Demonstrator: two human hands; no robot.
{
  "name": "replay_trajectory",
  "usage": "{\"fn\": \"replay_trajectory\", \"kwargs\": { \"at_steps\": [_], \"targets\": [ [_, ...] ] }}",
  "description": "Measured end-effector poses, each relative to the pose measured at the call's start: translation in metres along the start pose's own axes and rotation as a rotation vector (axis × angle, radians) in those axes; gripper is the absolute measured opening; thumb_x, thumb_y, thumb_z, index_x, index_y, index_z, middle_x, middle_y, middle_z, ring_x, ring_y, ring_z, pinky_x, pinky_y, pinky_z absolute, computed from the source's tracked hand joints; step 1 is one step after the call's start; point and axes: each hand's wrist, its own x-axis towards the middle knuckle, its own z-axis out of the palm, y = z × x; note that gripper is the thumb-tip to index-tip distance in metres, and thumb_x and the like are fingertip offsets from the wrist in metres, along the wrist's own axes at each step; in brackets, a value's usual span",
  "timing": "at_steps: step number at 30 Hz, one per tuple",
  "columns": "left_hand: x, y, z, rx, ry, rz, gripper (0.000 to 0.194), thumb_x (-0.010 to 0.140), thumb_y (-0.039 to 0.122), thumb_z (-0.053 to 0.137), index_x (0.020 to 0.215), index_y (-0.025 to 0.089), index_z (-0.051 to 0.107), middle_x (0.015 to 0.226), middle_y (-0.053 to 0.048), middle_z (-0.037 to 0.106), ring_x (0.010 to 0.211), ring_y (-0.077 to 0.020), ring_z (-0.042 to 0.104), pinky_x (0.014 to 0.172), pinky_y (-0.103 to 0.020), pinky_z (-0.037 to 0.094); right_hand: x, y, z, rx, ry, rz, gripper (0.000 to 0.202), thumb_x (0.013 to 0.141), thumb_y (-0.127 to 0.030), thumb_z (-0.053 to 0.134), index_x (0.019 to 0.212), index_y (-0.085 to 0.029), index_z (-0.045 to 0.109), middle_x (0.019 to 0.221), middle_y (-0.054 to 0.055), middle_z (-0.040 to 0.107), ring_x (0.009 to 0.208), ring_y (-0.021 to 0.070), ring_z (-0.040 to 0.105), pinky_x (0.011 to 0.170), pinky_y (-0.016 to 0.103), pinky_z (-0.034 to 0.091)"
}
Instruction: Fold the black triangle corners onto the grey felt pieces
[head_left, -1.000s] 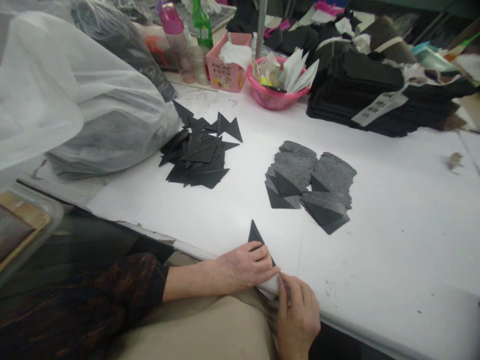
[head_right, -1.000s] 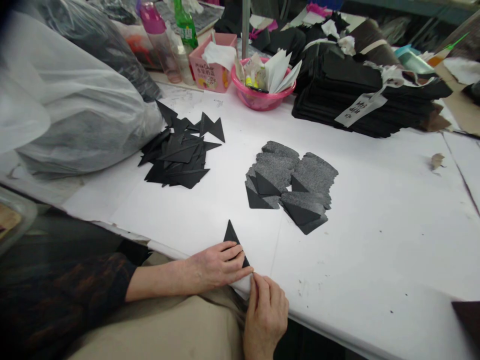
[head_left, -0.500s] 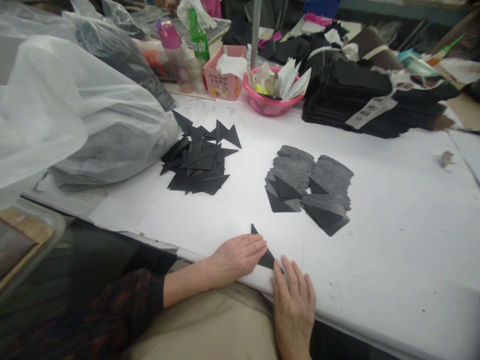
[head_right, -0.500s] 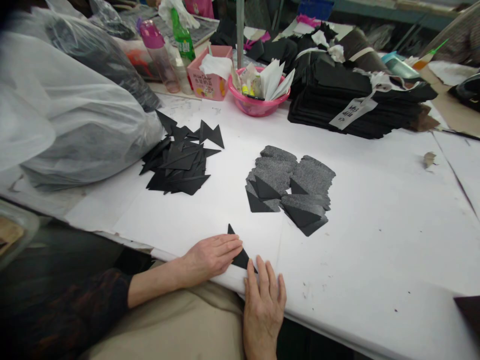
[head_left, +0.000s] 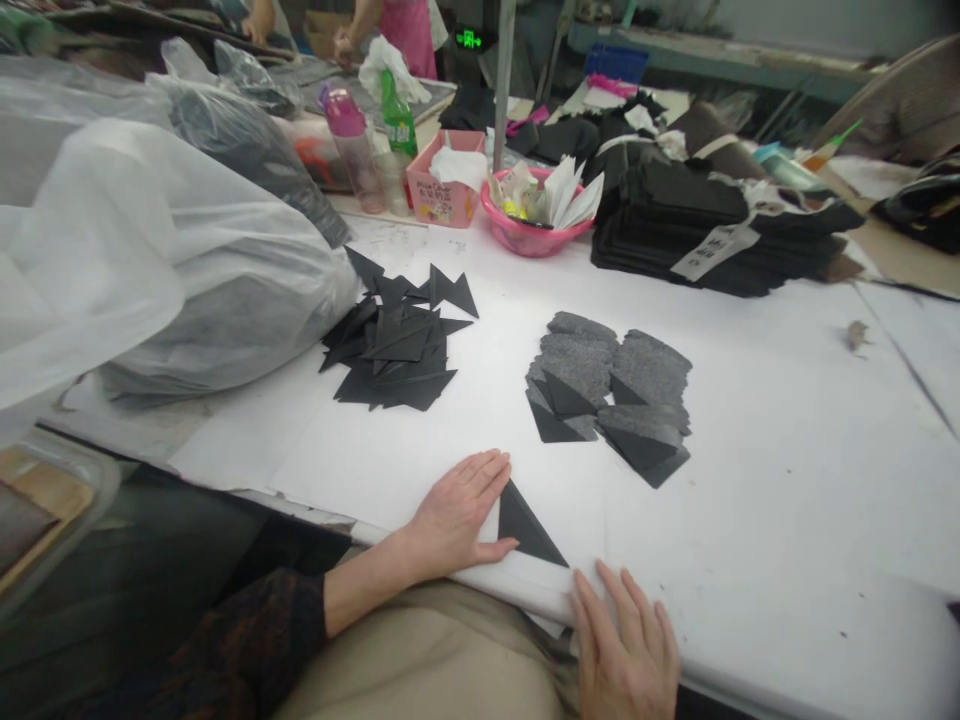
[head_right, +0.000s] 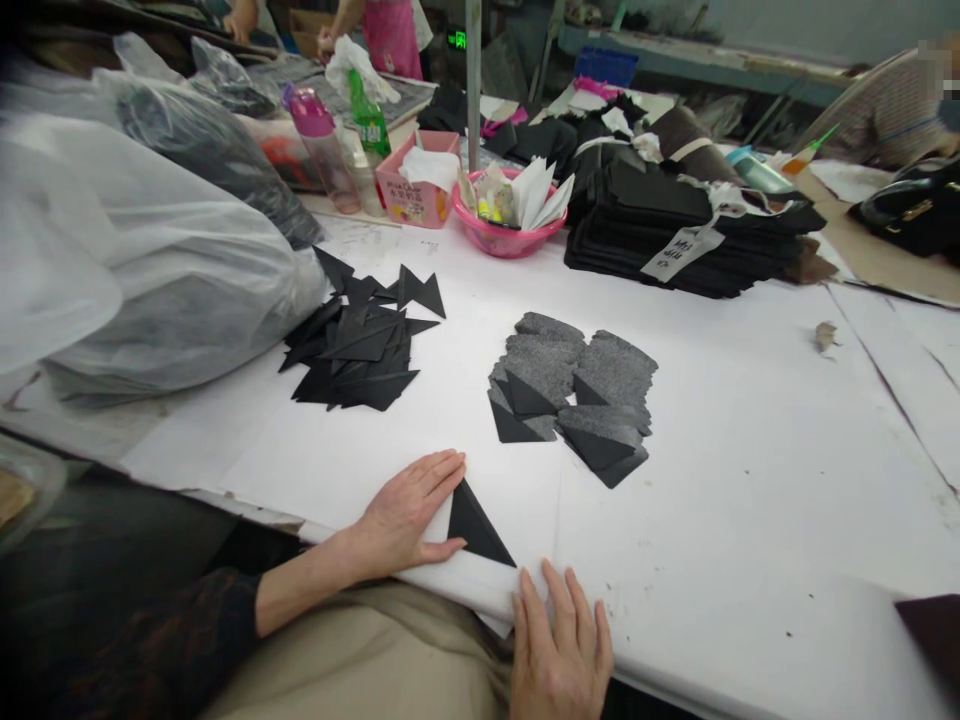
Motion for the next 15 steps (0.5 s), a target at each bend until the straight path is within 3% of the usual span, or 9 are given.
{"fn": "replay_trajectory", "kwargs": {
  "at_steps": [3,6,11,13,15],
  "targets": [
    [-0.001,0.001,0.000,-0.032,0.004,-0.026,0.084,0.076,0.048,0.068,0.143,0.006,0.037,0.148,-0.018,0.040,0.138,-0.0314,0.034,0.116,-0.045,0.032,0.025,-0.015,0.007,0.069,-0.021,0.108,0.030,0.094,-0.044,0.048,0.111,-0.024,0.062,0.109,0.006,0.068,0.099,0.0254,0.059,0.088,0.043,0.042],
    [-0.003,0.001,0.000,-0.073,0.005,-0.029,0.086,0.076,0.044,0.071,0.146,0.010,0.033,0.148,-0.016,0.039,0.139,-0.0312,0.033,0.116,-0.046,0.033,0.041,-0.026,0.023,0.157,-0.088,0.186,0.039,0.092,-0.056,0.043,0.097,-0.021,0.059,0.096,0.007,0.067,0.087,0.0232,0.059,0.073,0.036,0.043],
    [-0.009,-0.006,0.008,-0.151,0.019,-0.036,0.095,0.072,0.037,0.079,0.149,0.020,0.026,0.149,-0.014,0.038,0.137,-0.0296,0.036,0.113,-0.047,0.038,0.036,-0.021,0.055,0.314,-0.087,0.211,0.040,0.090,-0.060,0.044,0.077,-0.024,0.052,0.065,-0.001,0.058,0.055,0.0153,0.053,0.055,0.028,0.039],
    [-0.008,-0.009,0.011,-0.183,0.069,-0.039,0.101,0.069,0.037,0.082,0.150,0.021,0.024,0.149,-0.015,0.037,0.135,-0.0304,0.038,0.109,-0.047,0.042,0.033,-0.021,0.065,0.379,-0.068,0.229,0.039,0.091,-0.060,0.042,0.080,-0.024,0.053,0.066,-0.001,0.059,0.055,0.0146,0.053,0.054,0.026,0.040],
    [-0.006,-0.013,0.009,-0.207,0.111,-0.020,0.089,0.072,0.039,0.081,0.145,0.021,0.035,0.144,-0.017,0.043,0.131,-0.0314,0.043,0.104,-0.047,0.045,0.035,-0.024,0.070,0.484,-0.033,0.192,0.037,0.093,-0.056,0.041,0.080,-0.024,0.054,0.067,-0.001,0.059,0.058,0.0138,0.055,0.055,0.025,0.042]
  ]
}}
